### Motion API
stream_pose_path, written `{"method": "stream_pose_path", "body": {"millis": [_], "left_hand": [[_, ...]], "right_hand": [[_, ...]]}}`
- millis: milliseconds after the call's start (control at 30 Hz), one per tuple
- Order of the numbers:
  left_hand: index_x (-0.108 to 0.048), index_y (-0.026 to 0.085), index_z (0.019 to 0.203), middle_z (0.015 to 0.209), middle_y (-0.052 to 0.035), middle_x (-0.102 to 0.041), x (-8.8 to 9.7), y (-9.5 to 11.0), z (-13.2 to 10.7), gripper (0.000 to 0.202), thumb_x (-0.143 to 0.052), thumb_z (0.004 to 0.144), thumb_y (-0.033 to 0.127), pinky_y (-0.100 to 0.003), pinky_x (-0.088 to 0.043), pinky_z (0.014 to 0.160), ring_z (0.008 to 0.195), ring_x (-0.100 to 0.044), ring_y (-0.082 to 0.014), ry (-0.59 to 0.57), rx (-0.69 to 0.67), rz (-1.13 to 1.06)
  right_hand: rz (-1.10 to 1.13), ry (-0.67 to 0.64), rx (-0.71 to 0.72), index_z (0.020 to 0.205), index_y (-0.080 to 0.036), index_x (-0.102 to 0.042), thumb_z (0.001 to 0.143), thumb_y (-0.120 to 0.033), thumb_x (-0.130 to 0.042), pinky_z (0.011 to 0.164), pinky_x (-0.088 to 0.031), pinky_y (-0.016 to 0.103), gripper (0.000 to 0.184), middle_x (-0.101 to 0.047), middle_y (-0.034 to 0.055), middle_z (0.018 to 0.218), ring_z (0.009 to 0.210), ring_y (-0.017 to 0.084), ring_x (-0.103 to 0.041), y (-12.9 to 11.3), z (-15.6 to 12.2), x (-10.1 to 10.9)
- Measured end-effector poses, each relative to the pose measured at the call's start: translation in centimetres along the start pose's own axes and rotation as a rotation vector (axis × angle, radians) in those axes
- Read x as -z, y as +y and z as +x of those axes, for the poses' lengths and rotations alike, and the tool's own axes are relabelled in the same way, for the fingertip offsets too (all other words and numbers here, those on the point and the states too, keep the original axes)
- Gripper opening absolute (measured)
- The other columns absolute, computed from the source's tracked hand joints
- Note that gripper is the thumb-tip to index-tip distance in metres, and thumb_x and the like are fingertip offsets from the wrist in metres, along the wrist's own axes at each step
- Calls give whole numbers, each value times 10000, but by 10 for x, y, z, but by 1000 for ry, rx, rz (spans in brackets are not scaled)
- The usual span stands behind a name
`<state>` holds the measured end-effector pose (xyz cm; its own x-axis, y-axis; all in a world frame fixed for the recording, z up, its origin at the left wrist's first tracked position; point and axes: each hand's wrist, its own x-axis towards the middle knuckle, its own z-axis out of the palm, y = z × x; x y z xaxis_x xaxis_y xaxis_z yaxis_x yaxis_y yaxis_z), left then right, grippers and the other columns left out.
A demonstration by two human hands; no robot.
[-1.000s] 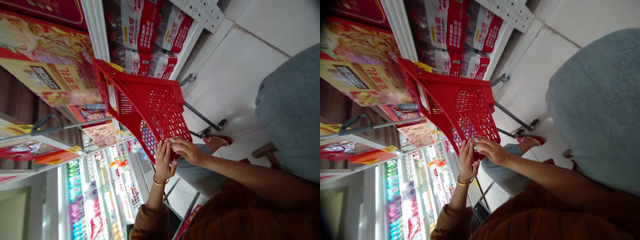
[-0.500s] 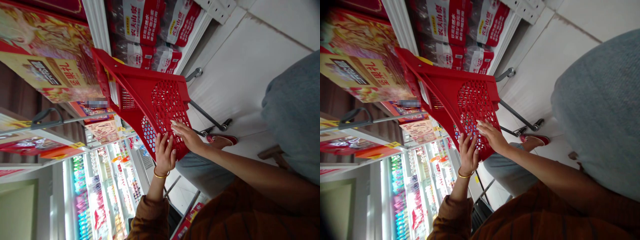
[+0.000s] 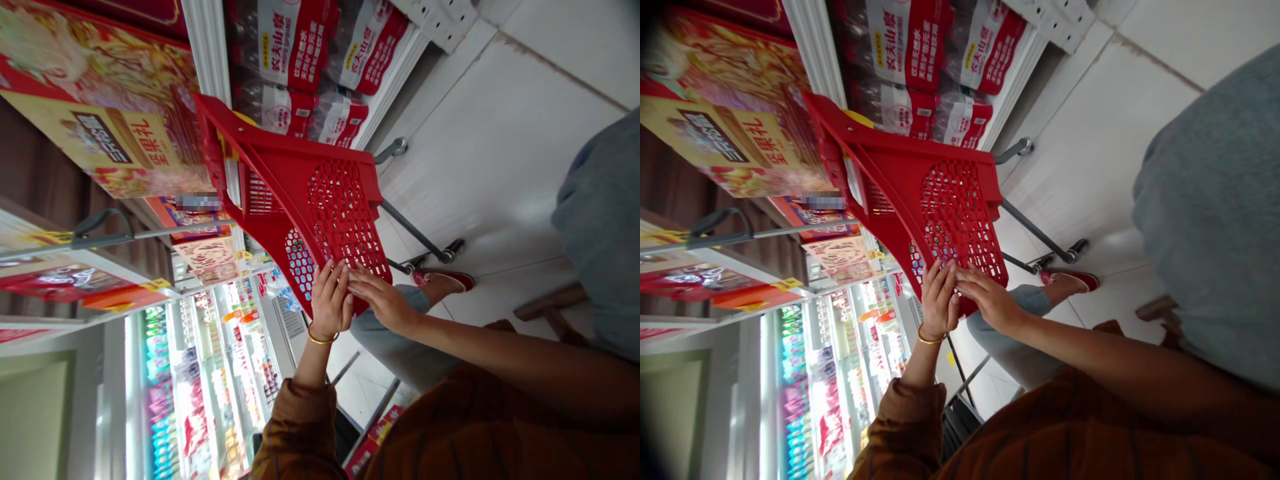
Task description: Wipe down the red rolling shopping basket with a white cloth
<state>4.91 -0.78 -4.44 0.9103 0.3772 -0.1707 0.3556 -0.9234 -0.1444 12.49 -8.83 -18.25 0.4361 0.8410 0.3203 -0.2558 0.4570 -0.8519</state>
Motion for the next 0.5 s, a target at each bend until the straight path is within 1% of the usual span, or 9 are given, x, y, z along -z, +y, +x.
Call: {"method": "stream_pose_path", "body": {"millis": [67, 167, 233, 267, 367, 400, 467, 500], "left_hand": [[-344, 118, 1455, 1409, -177, -500, -1, 0, -1, 538, -335, 956, 320, -564, -236, 1149, 1420, -302, -304, -2, 9, -13], [-307, 129, 1472, 1452, -170, -454, -4, 0, -3, 553, -317, 966, 350, -561, -238, 1153, 1427, -286, -302, 7, 26, -38], [-291, 133, 1480, 1468, -168, -433, -5, 1, -2, 560, -301, 972, 368, -563, -231, 1157, 1434, -270, -302, 21, 33, -60], [-282, 132, 1484, 1473, -169, -424, -5, 2, -2, 565, -294, 974, 376, -566, -225, 1158, 1437, -261, -304, 27, 35, -70], [-245, 126, 1496, 1496, -176, -388, -5, 4, -1, 587, -283, 978, 399, -575, -212, 1160, 1448, -227, -316, 36, 40, -92], [-230, 127, 1501, 1508, -175, -368, -5, 4, 0, 595, -281, 978, 407, -576, -214, 1159, 1452, -212, -320, 35, 43, -95], [-195, 136, 1511, 1539, -166, -315, -5, 4, 0, 613, -276, 977, 425, -570, -221, 1160, 1461, -177, -323, 35, 54, -95], [-176, 141, 1516, 1553, -160, -285, -5, 4, 0, 620, -273, 976, 431, -566, -222, 1162, 1465, -160, -324, 34, 60, -95]], "right_hand": [[-3, -7, 22, 1373, -233, -489, 963, -127, -418, 1143, -385, 443, 429, -503, 89, 1426, 1410, 201, -338, -2, -8, 2], [6, -17, 61, 1329, -227, -530, 967, -161, -436, 1112, -432, 404, 380, -552, 92, 1378, 1348, 191, -440, -4, -7, 11], [12, 29, 39, 1329, -241, -525, 978, -184, -416, 1107, -436, 402, 372, -554, 80, 1377, 1320, 182, -474, -2, 7, 16], [11, 73, 9, 1336, -252, -515, 983, -196, -403, 1116, -424, 411, 374, -544, 71, 1390, 1327, 180, -466, -1, 18, 19], [-2, 210, -69, 1363, -270, -481, 990, -229, -391, 1167, -338, 447, 387, -479, 51, 1452, 1400, 181, -358, 6, 57, 20], [6, 209, -72, 1373, -276, -469, 988, -235, -400, 1176, -315, 453, 394, -453, 47, 1473, 1405, 179, -347, 9, 68, 18], [29, 120, -26, 1386, -277, -455, 986, -208, -390, 1189, -278, 468, 412, -434, 50, 1487, 1405, 173, -348, 12, 82, 14], [36, 76, 1, 1390, -275, -452, 983, -184, -378, 1195, -254, 479, 423, -428, 53, 1491, 1403, 172, -350, 13, 84, 11]]}}
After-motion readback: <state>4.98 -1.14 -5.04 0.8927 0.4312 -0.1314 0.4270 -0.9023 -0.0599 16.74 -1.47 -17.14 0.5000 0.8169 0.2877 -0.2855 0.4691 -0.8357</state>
